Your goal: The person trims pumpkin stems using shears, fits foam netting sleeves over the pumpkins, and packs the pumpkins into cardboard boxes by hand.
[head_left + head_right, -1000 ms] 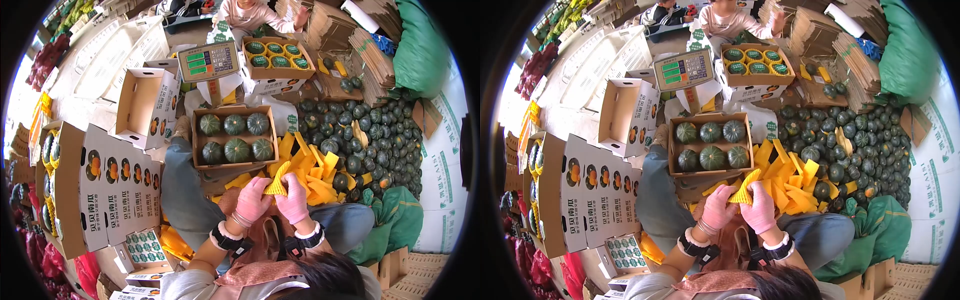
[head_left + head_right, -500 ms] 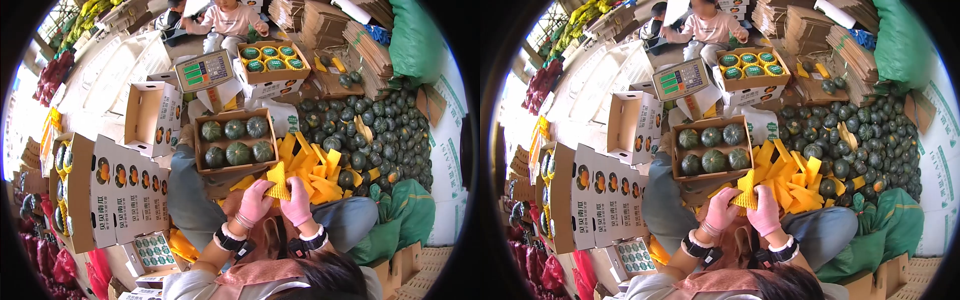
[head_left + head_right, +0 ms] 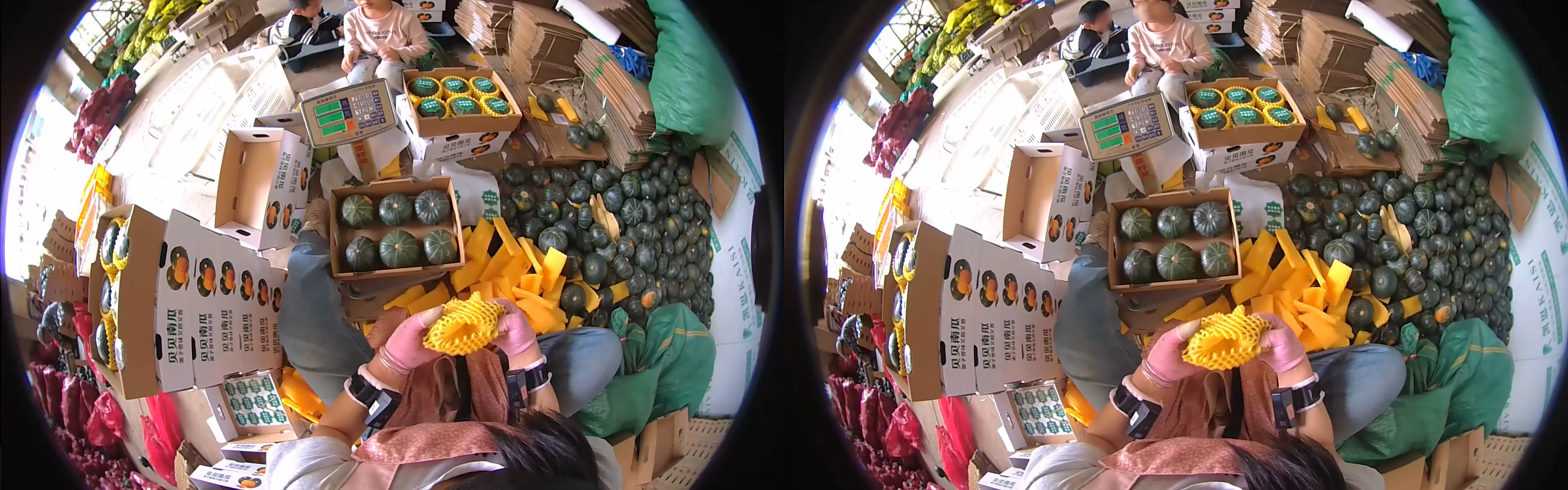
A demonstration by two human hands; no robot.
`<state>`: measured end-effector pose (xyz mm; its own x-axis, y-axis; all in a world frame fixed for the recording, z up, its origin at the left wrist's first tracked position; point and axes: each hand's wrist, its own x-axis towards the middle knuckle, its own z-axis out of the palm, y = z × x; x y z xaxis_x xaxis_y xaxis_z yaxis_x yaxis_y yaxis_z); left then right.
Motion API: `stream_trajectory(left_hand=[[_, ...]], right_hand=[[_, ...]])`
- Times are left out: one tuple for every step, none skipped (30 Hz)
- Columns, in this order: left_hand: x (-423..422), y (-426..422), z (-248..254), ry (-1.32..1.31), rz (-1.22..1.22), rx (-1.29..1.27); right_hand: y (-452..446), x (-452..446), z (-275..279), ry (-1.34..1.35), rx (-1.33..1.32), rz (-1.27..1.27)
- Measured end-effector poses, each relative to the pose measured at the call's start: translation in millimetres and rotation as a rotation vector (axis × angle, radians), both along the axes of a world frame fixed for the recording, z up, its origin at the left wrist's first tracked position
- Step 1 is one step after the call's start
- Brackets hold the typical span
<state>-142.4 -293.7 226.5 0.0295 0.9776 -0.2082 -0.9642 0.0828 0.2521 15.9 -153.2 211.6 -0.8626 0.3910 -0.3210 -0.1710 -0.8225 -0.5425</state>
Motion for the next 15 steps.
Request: stream_trajectory(left_hand=[[-2.2, -2.7, 0.2, 0.000, -0.019, -0.003], [-8.4, -5.9, 0.9, 0.077, -0.055, 0.061], [-13.0, -9.7, -5.0, 0.177, -0.072, 0.112], [-17.8, -12.3, -14.2, 0.278, -0.090, 0.164], [-19.8, -14.0, -21.7, 0.377, -0.109, 0.214], [-21.6, -10.2, -7.1, 0.349, -0.124, 0.279], [-23.1, -9.0, -7.3, 0.469, -0.152, 0.262], [-24.7, -8.6, -8.2, 0.590, -0.178, 0.244], [-25.6, -8.6, -9.4, 0.712, -0.202, 0.225], [-24.7, -8.8, -10.2, 0.665, -0.191, 0.220], [-23.3, -9.2, -9.6, 0.602, -0.170, 0.222], [-22.0, -8.9, -8.1, 0.540, -0.149, 0.225], [-20.9, -8.1, -7.5, 0.478, -0.129, 0.231], [-20.6, -7.0, -17.0, 0.505, -0.130, 0.248], [-15.7, -2.8, -14.0, 0.648, -0.017, 0.239]], right_hand=[[-4.3, 2.7, 4.2, 0.027, -0.044, -0.052], [-3.4, 5.5, 0.5, 0.138, -0.015, -0.008], [-4.1, 5.3, -1.7, 0.171, 0.032, 0.018], [-5.0, 4.5, -3.6, 0.205, 0.080, 0.042], [-5.8, 4.8, -6.7, 0.238, 0.126, 0.065], [-7.2, 3.8, -5.1, 0.173, 0.109, 0.050], [-10.1, 3.2, -1.5, 0.161, 0.095, -0.004], [-14.9, 1.5, 4.1, 0.150, 0.081, -0.056], [-18.8, -3.5, 16.5, 0.139, 0.067, -0.106], [-20.2, -6.3, 25.5, 0.189, 0.040, -0.098], [-18.1, -1.7, 16.9, 0.158, 0.052, -0.048], [-13.0, 7.0, 0.8, 0.128, 0.064, 0.001], [-10.5, 9.9, -4.6, 0.098, 0.079, 0.048], [-8.2, 9.8, -7.7, 0.062, 0.063, 0.088], [-7.0, 10.2, -3.9, 0.037, 0.078, 0.108]])
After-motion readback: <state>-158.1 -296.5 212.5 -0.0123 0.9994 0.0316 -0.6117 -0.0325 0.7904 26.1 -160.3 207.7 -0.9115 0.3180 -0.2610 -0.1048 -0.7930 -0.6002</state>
